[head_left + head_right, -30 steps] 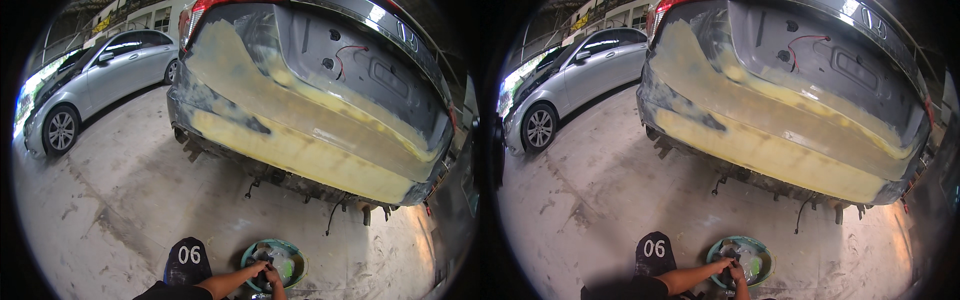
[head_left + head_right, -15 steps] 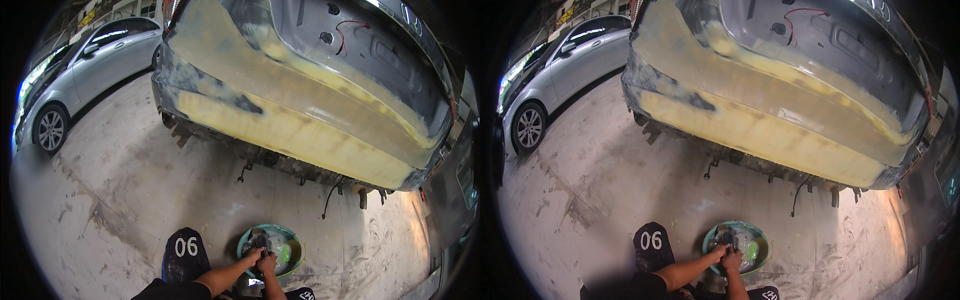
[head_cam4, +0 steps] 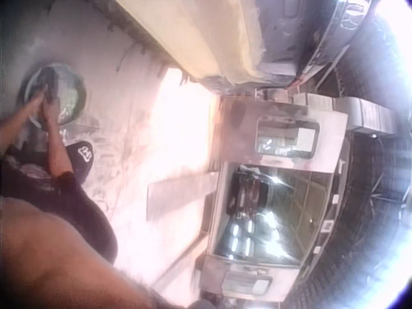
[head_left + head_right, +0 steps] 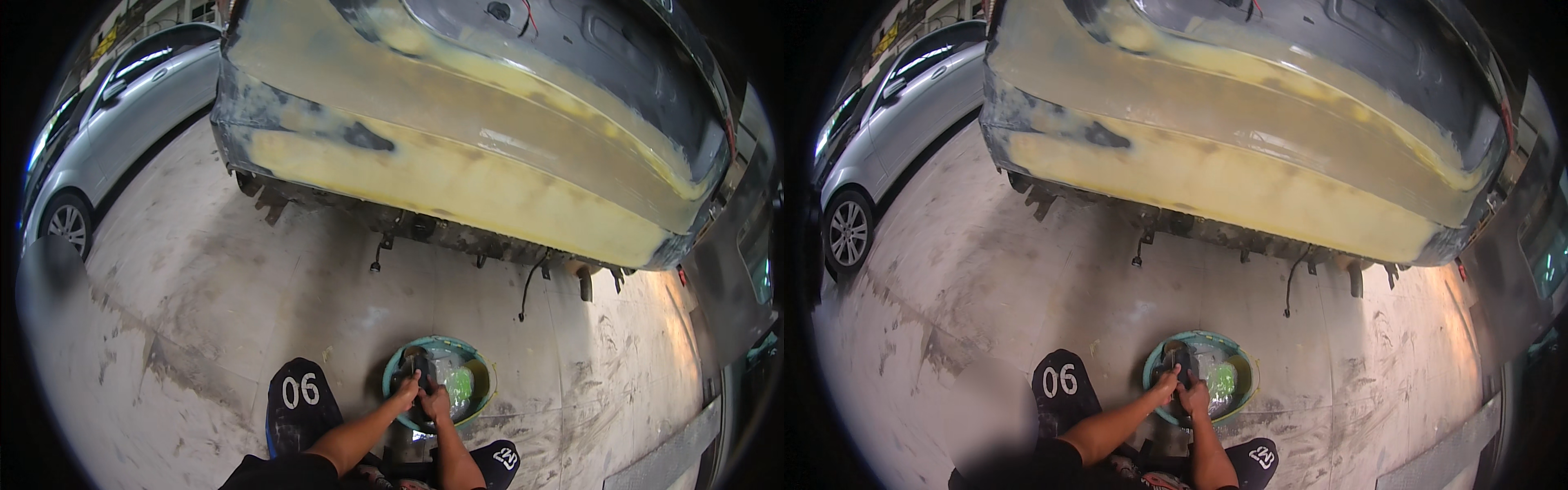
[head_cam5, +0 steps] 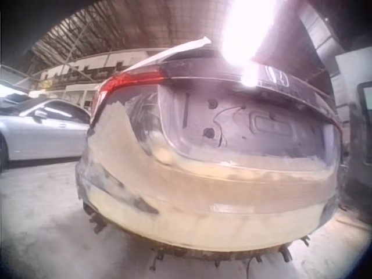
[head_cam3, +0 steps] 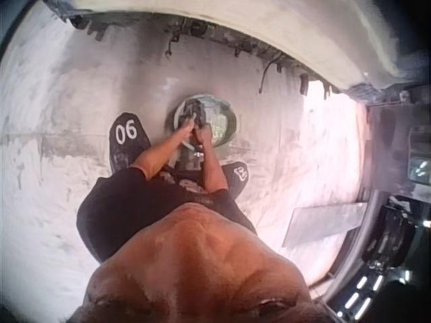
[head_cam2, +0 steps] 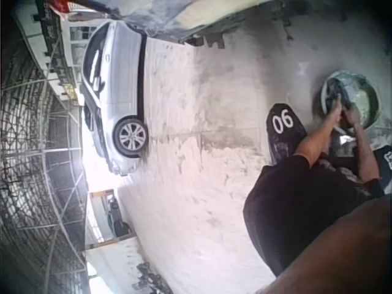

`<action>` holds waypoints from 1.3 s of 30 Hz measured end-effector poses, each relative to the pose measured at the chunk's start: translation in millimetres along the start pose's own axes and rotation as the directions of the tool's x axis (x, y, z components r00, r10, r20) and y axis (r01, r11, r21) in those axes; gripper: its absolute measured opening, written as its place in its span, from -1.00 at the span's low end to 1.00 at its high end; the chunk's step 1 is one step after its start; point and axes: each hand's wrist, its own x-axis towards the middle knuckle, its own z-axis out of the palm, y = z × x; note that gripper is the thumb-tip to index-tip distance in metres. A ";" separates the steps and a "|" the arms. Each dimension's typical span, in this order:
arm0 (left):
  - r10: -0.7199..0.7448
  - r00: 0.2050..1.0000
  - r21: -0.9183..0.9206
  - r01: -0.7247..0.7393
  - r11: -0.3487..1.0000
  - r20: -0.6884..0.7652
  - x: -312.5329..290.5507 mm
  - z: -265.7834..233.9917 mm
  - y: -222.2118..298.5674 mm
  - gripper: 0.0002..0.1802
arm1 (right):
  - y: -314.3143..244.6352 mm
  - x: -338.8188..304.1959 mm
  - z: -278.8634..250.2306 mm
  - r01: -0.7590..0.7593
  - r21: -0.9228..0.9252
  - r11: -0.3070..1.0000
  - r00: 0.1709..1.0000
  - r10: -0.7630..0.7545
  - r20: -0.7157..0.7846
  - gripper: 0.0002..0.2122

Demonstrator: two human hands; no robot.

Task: The person sands the rear body panel of a car using a sanding block and water from a bucket, wiping the surface by hand to check progress.

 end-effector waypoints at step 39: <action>0.108 0.990 -0.331 -0.072 0.941 0.092 -36.0 12.4 28.0 -0.54 | -22.9 -7.0 -20.0 -0.067 0.051 0.996 0.996 0.069 -0.056 -0.36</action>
